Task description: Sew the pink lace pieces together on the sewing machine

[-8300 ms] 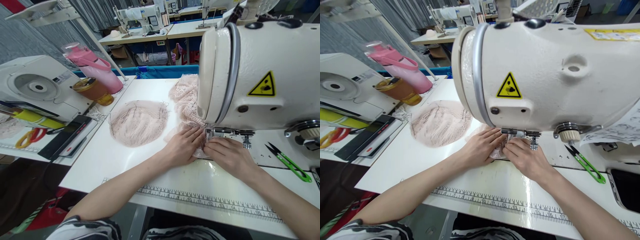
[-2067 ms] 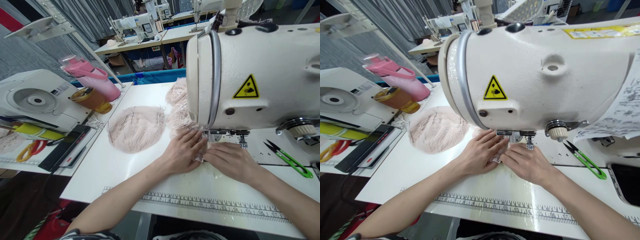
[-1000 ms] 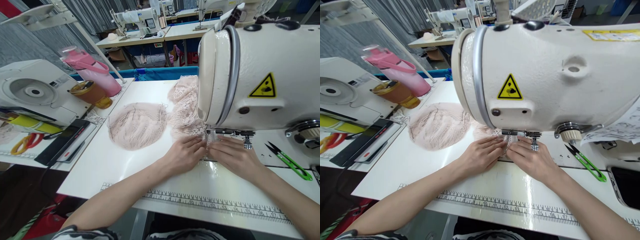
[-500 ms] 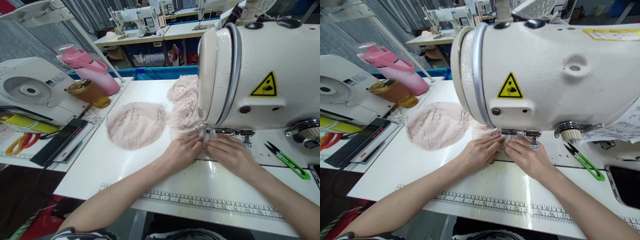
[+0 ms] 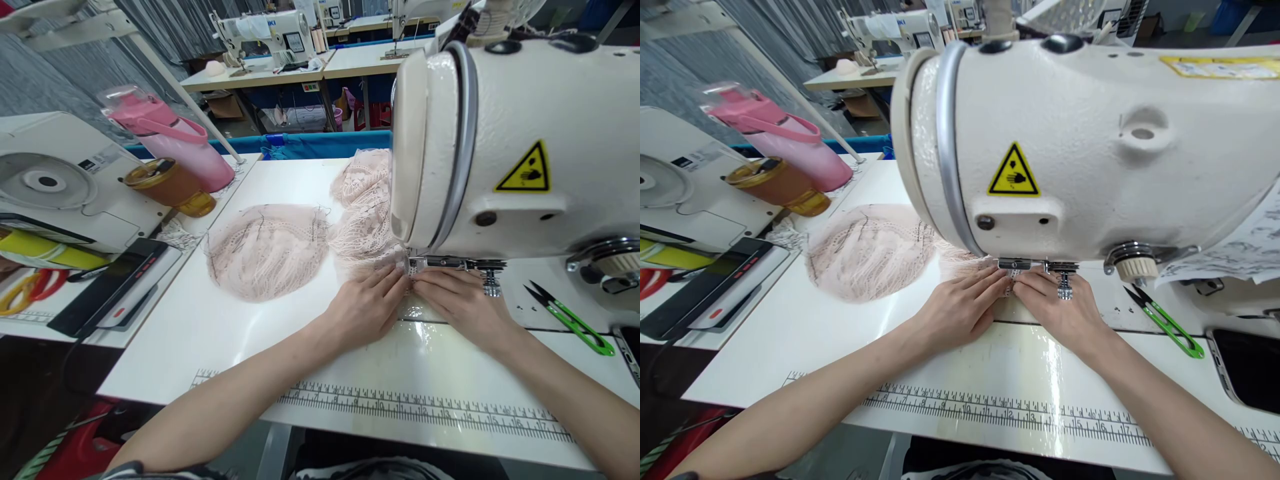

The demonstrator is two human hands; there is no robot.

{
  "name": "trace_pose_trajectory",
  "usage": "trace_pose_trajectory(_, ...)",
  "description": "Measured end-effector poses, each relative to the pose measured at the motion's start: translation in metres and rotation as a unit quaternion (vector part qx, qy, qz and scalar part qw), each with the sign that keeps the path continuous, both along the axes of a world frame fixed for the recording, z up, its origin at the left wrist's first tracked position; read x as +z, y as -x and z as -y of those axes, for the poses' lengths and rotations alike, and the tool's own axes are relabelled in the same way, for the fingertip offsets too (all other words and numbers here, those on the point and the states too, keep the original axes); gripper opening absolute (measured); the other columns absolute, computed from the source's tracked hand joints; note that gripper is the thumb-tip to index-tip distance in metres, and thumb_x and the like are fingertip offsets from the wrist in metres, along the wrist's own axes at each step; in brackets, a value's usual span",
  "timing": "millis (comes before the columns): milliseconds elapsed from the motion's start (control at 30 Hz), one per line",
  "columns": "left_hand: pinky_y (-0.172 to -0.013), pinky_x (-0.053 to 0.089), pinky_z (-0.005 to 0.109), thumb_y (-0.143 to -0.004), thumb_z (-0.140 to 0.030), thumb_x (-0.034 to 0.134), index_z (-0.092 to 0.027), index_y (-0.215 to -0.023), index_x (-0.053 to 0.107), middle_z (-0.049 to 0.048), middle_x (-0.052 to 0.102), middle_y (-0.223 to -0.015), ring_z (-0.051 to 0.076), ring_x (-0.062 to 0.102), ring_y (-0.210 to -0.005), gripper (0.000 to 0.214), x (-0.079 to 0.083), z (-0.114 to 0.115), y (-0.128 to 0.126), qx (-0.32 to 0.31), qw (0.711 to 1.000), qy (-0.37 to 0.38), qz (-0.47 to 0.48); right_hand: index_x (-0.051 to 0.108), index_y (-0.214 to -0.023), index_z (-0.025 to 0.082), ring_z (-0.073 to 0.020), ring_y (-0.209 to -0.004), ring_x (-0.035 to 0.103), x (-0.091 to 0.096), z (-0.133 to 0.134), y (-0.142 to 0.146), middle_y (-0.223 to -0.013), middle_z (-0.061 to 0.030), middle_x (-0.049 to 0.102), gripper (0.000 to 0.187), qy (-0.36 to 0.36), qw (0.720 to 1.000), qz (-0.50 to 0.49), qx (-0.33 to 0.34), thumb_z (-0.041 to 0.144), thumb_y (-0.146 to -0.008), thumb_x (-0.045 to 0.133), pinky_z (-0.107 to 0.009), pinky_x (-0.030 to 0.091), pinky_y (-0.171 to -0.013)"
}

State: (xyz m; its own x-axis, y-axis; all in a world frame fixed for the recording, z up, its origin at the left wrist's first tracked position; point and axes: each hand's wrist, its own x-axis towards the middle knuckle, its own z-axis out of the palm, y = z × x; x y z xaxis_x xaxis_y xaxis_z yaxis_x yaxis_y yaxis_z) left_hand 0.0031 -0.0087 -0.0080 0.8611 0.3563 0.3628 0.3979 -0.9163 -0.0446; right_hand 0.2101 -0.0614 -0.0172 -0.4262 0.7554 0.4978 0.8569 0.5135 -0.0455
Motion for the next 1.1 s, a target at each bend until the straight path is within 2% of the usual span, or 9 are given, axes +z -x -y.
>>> trace_pose_trajectory(167, -0.099, 0.05, 0.038, -0.092, -0.022, 0.037, -0.005, -0.125, 0.056, 0.0132, 0.059, -0.127, 0.027, 0.055, -0.12, 0.042, -0.002, 0.0, 0.0, 0.002, 1.0, -0.008, -0.012, 0.067, -0.101, 0.019, -0.0133, -0.095, 0.064, -0.006, -0.003, -0.005, -0.108, -0.0017, 0.069, 0.022, 0.01, 0.999, -0.028, 0.011, 0.01, -0.089, 0.051, -0.027, 0.051, -0.086)
trace_pose_trajectory(267, -0.1, 0.049, 0.039, -0.092, -0.023, 0.038, -0.006, -0.124, 0.057, 0.0138, 0.058, -0.127, 0.028, 0.053, -0.121, 0.041, -0.002, 0.0, 0.0, 0.0, 1.0, -0.003, -0.018, 0.068, -0.101, 0.02, -0.0137, -0.088, 0.066, -0.009, -0.004, -0.006, -0.109, -0.0025, 0.069, 0.021, 0.021, 0.999, -0.047, -0.009, 0.018, -0.091, 0.049, -0.027, 0.052, -0.079)
trace_pose_trajectory(367, -0.101, 0.048, 0.04, -0.093, -0.024, 0.038, -0.006, -0.124, 0.058, 0.015, 0.058, -0.127, 0.029, 0.053, -0.122, 0.042, -0.002, -0.001, -0.001, -0.002, 1.0, 0.001, -0.015, 0.069, -0.096, 0.021, -0.0143, -0.084, 0.067, -0.009, -0.004, -0.005, -0.104, -0.0021, 0.07, 0.021, 0.049, 0.992, -0.109, -0.036, 0.025, -0.092, 0.049, -0.026, 0.053, -0.072)
trace_pose_trajectory(467, -0.102, 0.047, 0.04, -0.092, -0.026, 0.039, -0.006, -0.125, 0.057, 0.0153, 0.058, -0.127, 0.03, 0.052, -0.122, 0.042, -0.003, -0.003, -0.002, -0.002, 1.0, 0.009, -0.012, 0.07, -0.095, 0.023, -0.0157, -0.089, 0.066, -0.011, -0.006, -0.006, -0.105, -0.0013, 0.07, 0.023, 0.107, 0.976, -0.185, -0.043, 0.031, -0.092, 0.049, -0.028, 0.053, -0.079)
trace_pose_trajectory(567, -0.102, 0.047, 0.041, -0.092, -0.027, 0.041, -0.008, -0.127, 0.056, 0.0144, 0.057, -0.128, 0.029, 0.051, -0.124, 0.043, -0.005, -0.004, -0.003, 0.003, 1.0, 0.025, -0.015, 0.07, -0.1, 0.024, -0.0179, -0.092, 0.066, -0.014, -0.009, -0.009, -0.108, -0.0016, 0.069, 0.023, 0.134, 0.971, -0.196, -0.038, 0.034, -0.09, 0.052, -0.031, 0.053, -0.083)
trace_pose_trajectory(700, -0.101, 0.047, 0.042, -0.09, -0.026, 0.043, -0.008, -0.128, 0.054, 0.0144, 0.057, -0.128, 0.029, 0.05, -0.124, 0.044, -0.005, -0.006, -0.004, 0.011, 0.999, 0.03, -0.012, 0.07, -0.101, 0.024, -0.0181, -0.088, 0.066, -0.018, -0.012, -0.011, -0.104, -0.0012, 0.07, 0.023, 0.131, 0.97, -0.2, -0.054, 0.035, -0.089, 0.054, -0.031, 0.054, -0.077)
trace_pose_trajectory(800, -0.102, 0.047, 0.042, -0.091, -0.024, 0.043, -0.006, -0.123, 0.058, 0.0144, 0.059, -0.126, 0.028, 0.053, -0.121, 0.04, -0.003, -0.005, -0.006, 0.004, 1.0, 0.001, 0.004, 0.07, -0.101, 0.024, -0.0166, -0.085, 0.066, -0.018, -0.011, -0.01, -0.103, -0.0009, 0.07, 0.021, 0.106, 0.977, -0.178, -0.055, 0.032, -0.09, 0.054, -0.029, 0.053, -0.076)
trace_pose_trajectory(933, -0.099, 0.05, 0.036, -0.092, -0.017, 0.041, -0.006, -0.114, 0.062, 0.0124, 0.06, -0.125, 0.023, 0.057, -0.116, 0.032, -0.001, -0.002, -0.006, -0.016, 0.999, -0.041, -0.01, 0.069, -0.103, 0.026, -0.0168, -0.09, 0.065, -0.014, -0.003, -0.008, -0.107, -0.0004, 0.069, 0.019, 0.022, 0.995, -0.075, -0.065, 0.029, -0.09, 0.055, -0.031, 0.048, -0.08)
trace_pose_trajectory(1100, -0.095, 0.052, 0.036, -0.093, -0.018, 0.039, -0.001, -0.124, 0.055, 0.0166, 0.057, -0.128, 0.026, 0.055, -0.119, 0.039, -0.002, 0.002, -0.003, -0.001, 0.999, -0.029, -0.019, 0.068, -0.103, 0.028, -0.0154, -0.083, 0.065, -0.009, 0.007, -0.003, -0.113, 0.0029, 0.067, 0.02, -0.005, 0.995, -0.014, -0.098, 0.032, -0.091, 0.053, -0.032, 0.045, -0.071)
